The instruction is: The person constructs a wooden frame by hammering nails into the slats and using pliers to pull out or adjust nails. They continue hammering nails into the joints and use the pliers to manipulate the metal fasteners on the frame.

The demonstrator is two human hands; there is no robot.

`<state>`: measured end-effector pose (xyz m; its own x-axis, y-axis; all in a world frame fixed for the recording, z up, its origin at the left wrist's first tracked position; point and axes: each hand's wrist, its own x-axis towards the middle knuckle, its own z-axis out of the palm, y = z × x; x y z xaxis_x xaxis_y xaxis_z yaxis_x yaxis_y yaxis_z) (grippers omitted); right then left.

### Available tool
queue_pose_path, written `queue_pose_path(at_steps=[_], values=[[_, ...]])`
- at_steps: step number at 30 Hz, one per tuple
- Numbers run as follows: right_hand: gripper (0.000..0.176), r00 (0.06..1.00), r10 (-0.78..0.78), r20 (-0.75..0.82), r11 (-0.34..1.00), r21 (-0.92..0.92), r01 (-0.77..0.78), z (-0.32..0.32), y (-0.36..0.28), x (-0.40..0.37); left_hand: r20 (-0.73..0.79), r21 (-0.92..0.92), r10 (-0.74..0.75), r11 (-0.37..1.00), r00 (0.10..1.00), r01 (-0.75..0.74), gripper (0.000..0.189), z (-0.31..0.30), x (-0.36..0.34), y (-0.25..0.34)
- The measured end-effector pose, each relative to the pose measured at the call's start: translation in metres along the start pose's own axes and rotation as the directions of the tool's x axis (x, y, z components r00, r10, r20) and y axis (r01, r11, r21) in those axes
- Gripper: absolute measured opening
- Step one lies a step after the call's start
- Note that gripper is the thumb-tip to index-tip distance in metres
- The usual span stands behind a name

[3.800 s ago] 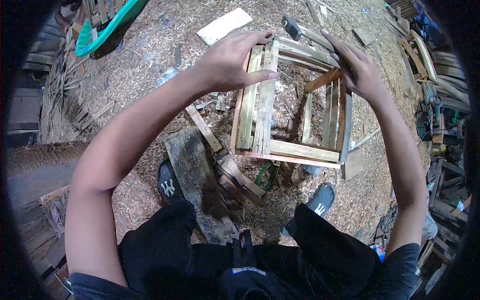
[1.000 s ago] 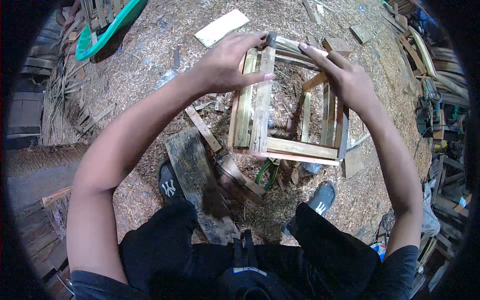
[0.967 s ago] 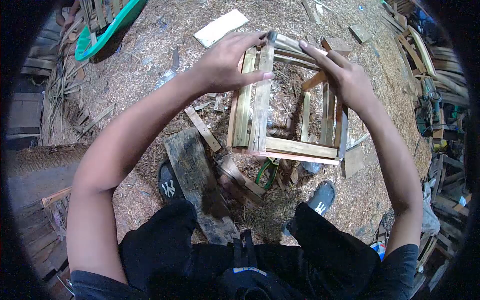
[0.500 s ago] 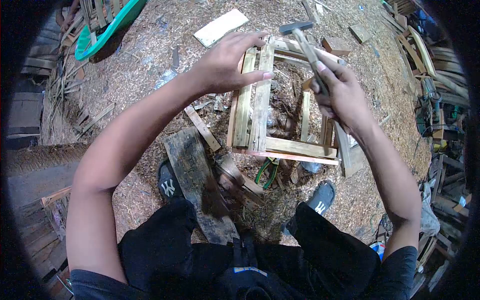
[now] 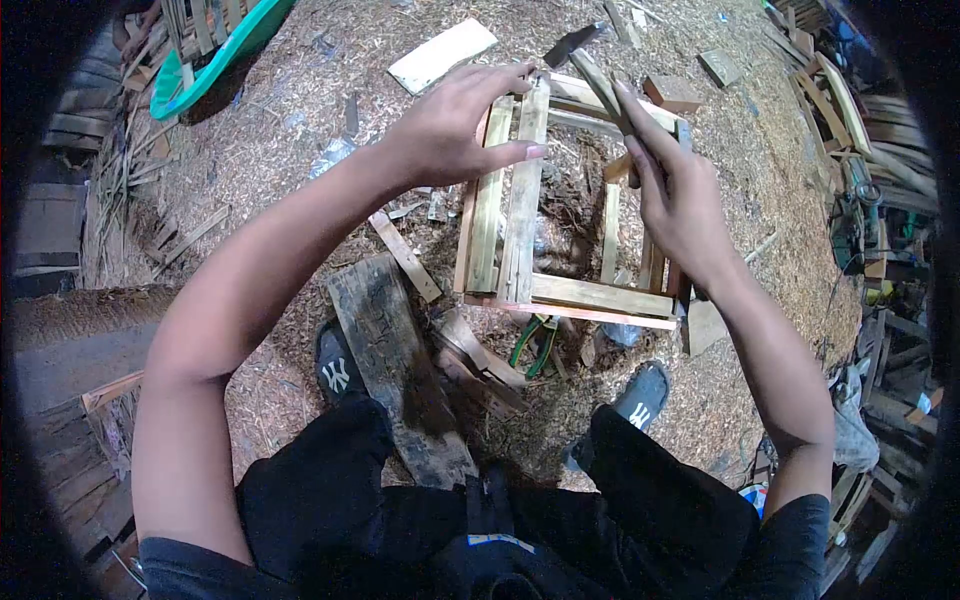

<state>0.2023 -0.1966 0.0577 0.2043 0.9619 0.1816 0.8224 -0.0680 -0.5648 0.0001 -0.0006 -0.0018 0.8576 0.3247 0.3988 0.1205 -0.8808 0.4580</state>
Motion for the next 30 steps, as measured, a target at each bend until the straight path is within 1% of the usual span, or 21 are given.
queue_pose_path(at_steps=[1, 2, 4, 5, 6, 8, 9, 11, 12, 14, 15, 17, 18, 19, 20, 22, 23, 25, 26, 28, 30], values=[[0.060, 0.999, -0.031, 0.017, 0.999, -0.025, 0.031, -0.001, 0.000, 0.000, 0.028, 0.005, -0.046, 0.999, 0.999, 0.045, 0.062, -0.002, 0.000, 0.003], [0.060, 0.999, -0.030, 0.016, 0.999, -0.027, 0.031, -0.001, 0.000, 0.001, 0.054, 0.012, -0.090, 0.996, 0.994, 0.089, 0.063, -0.003, 0.001, 0.006], [0.062, 0.990, -0.109, 0.086, 0.985, -0.123, 0.119, 0.000, 0.001, 0.005, 0.043, 0.025, -0.063, 0.998, 0.997, 0.062, 0.063, -0.004, 0.001, 0.006], [0.062, 0.992, -0.095, 0.082, 0.985, -0.138, 0.106, -0.001, 0.001, 0.006, 0.034, 0.038, -0.039, 0.999, 0.999, 0.038, 0.063, -0.005, 0.001, 0.006], [0.062, 0.992, -0.095, 0.080, 0.985, -0.137, 0.105, -0.001, 0.001, 0.006, 0.035, 0.039, -0.038, 0.999, 0.999, 0.037, 0.063, -0.004, 0.001, 0.004], [0.063, 0.996, -0.091, -0.019, 0.995, -0.034, 0.091, -0.001, 0.001, 0.004, 0.008, -0.017, -0.018, 1.000, 1.000, 0.018, 0.063, 0.000, 0.000, 0.000], [0.063, 0.996, -0.093, -0.019, 0.995, -0.034, 0.092, 0.002, 0.003, 0.004, 0.007, -0.017, -0.018, 1.000, 1.000, 0.019, 0.063, -0.001, -0.001, 0.001], [0.063, 0.980, -0.199, -0.028, 0.965, -0.181, 0.191, 0.010, 0.009, 0.001, 0.019, 0.043, -0.056, 0.998, 0.998, 0.055, 0.064, 0.000, -0.001, 0.004], [0.063, 0.980, -0.197, -0.029, 0.965, -0.183, 0.189, 0.009, 0.009, 0.000, 0.020, 0.041, -0.053, 0.998, 0.998, 0.052, 0.064, 0.001, 0.000, 0.003], [0.063, 0.985, -0.163, -0.055, 0.981, -0.114, 0.156, 0.011, 0.009, 0.000, 0.015, 0.039, -0.033, 0.999, 0.999, 0.033, 0.063, 0.002, -0.001, -0.001], [0.063, 0.992, -0.107, -0.060, 0.991, -0.093, 0.101, 0.008, 0.005, -0.002, 0.016, 0.039, -0.037, 0.999, 0.999, 0.036, 0.063, 0.002, -0.001, -0.001], [0.063, 0.994, -0.098, -0.056, 0.992, -0.087, 0.093, 0.008, 0.004, -0.003, 0.001, -0.008, 0.014, 1.000, 1.000, -0.014, 0.061, 0.001, 0.000, -0.002], [0.063, 0.995, -0.087, -0.055, 0.993, -0.086, 0.082, 0.007, 0.004, -0.003, -0.002, -0.008, 0.014, 1.000, 1.000, -0.014, 0.061, 0.001, 0.000, -0.003], [0.062, 0.992, -0.126, -0.024, 0.972, -0.203, 0.118, 0.010, 0.009, 0.001, -0.003, 0.014, 0.011, 1.000, 1.000, -0.011, 0.060, 0.002, 0.000, -0.003], [0.062, 0.992, -0.125, -0.026, 0.972, -0.205, 0.117, 0.009, 0.009, 0.001, -0.003, 0.036, 0.010, 0.999, 1.000, -0.010, 0.058, 0.003, 0.000, -0.003], [0.061, 1.000, -0.006, -0.024, 0.990, -0.138, 0.003, 0.006, 0.005, 0.003, -0.005, 0.040, 0.020, 0.999, 1.000, -0.020, 0.059, 0.003, 0.001, -0.001], [0.061, 1.000, -0.007, -0.023, 0.991, -0.135, 0.004, 0.005, 0.004, 0.002, -0.008, 0.044, 0.022, 0.999, 1.000, -0.022, 0.059, 0.002, 0.000, -0.001], [0.059, 0.984, -0.140, -0.109, 0.989, -0.071, 0.133, 0.001, 0.002, 0.000, 0.001, 0.022, 0.002, 1.000, 1.000, -0.002, 0.059, 0.000, -0.002, 0.000], [0.059, 0.984, -0.142, -0.109, 0.988, -0.073, 0.135, 0.000, 0.003, 0.000, 0.007, 0.000, -0.011, 1.000, 1.000, 0.011, 0.060, -0.001, -0.001, 0.001], [0.064, 0.986, -0.164, -0.029, 0.974, -0.163, 0.157, -0.004, 0.006, 0.000, 0.006, 0.032, 0.000, 0.999, 1.000, 0.000, 0.061, 0.001, -0.001, -0.001], [0.066, 0.984, -0.178, -0.002, 0.967, -0.185, 0.175, -0.010, 0.020, 0.004, 0.006, 0.067, 0.006, 0.998, 1.000, -0.007, 0.062, 0.001, -0.001, 0.000]])
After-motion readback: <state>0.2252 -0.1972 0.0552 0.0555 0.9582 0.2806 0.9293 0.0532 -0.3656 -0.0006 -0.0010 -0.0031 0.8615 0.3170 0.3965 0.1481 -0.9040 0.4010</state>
